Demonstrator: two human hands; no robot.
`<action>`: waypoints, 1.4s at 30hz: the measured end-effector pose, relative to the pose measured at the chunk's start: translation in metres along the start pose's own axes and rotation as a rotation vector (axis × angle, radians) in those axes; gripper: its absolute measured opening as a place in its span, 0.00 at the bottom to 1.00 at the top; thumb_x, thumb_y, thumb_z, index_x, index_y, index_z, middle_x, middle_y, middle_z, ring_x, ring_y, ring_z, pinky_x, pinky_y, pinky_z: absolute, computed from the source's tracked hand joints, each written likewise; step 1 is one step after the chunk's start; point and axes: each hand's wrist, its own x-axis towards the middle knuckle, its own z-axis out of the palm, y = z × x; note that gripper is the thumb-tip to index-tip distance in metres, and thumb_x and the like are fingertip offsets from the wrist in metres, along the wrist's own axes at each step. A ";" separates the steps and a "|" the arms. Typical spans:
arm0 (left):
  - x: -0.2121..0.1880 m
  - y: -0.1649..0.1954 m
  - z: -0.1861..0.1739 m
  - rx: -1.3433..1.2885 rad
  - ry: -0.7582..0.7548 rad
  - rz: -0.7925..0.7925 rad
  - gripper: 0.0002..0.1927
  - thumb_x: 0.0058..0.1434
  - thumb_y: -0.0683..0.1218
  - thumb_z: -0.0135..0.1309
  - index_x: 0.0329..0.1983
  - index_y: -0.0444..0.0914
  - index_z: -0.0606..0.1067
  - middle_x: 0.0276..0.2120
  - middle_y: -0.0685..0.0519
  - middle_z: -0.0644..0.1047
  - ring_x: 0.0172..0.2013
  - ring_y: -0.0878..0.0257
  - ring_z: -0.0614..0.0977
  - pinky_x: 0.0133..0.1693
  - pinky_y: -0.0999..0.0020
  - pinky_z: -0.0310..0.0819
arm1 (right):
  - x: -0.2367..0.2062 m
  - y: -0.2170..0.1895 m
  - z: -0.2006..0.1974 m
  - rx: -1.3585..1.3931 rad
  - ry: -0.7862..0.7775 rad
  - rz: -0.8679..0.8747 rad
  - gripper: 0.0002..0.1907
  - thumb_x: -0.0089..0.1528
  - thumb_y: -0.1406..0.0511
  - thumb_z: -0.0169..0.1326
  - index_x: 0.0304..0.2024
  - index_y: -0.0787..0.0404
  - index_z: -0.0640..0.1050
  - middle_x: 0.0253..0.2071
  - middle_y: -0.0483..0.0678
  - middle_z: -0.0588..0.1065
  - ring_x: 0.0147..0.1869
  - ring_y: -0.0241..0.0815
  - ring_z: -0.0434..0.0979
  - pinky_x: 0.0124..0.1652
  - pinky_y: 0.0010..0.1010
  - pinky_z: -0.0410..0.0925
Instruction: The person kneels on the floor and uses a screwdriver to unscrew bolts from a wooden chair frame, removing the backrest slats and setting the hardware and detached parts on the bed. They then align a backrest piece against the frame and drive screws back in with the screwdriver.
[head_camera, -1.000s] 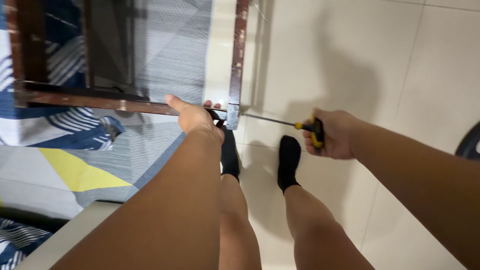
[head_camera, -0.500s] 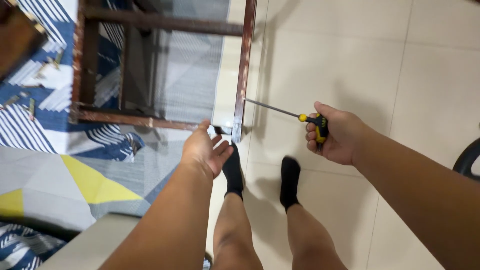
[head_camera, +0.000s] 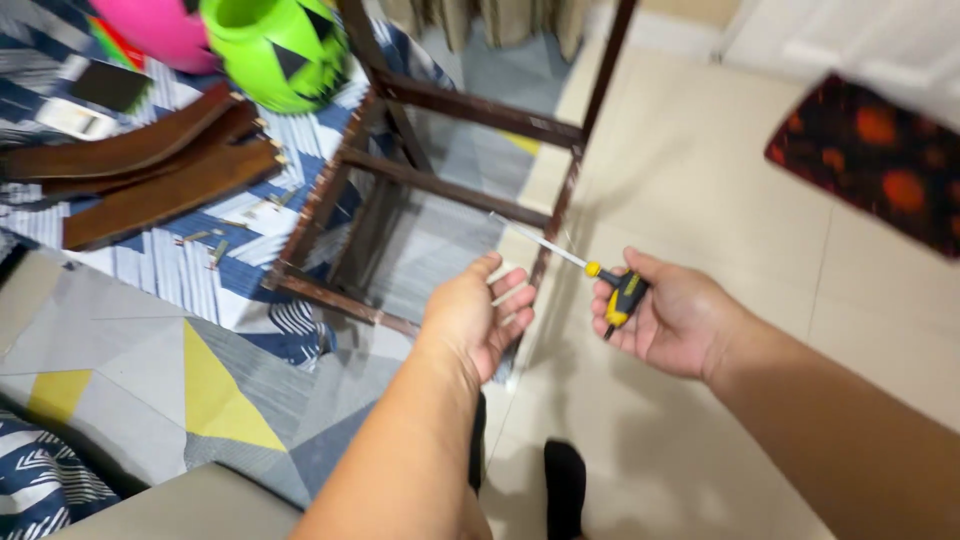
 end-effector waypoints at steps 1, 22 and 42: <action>-0.008 0.006 0.003 0.000 -0.019 0.016 0.21 0.67 0.51 0.47 0.60 0.39 0.71 0.47 0.50 0.79 0.42 0.58 0.81 0.42 0.61 0.77 | -0.005 -0.004 0.011 -0.035 -0.029 -0.005 0.17 0.70 0.51 0.43 0.38 0.55 0.71 0.34 0.47 0.77 0.35 0.44 0.77 0.39 0.38 0.73; 0.058 0.175 -0.212 -0.091 0.196 0.174 0.13 0.65 0.48 0.53 0.50 0.40 0.77 0.34 0.58 0.77 0.32 0.67 0.78 0.32 0.72 0.73 | 0.097 0.074 0.327 -0.527 -0.295 -0.038 0.19 0.59 0.63 0.58 0.53 0.55 0.76 0.42 0.41 0.77 0.42 0.36 0.76 0.44 0.33 0.70; 0.172 0.266 -0.419 0.011 0.400 -0.082 0.10 0.63 0.45 0.50 0.42 0.35 0.76 0.34 0.54 0.75 0.31 0.62 0.76 0.32 0.68 0.71 | 0.229 0.187 0.499 -0.892 -0.076 -0.125 0.27 0.51 0.70 0.67 0.52 0.64 0.74 0.40 0.49 0.81 0.40 0.38 0.81 0.35 0.26 0.73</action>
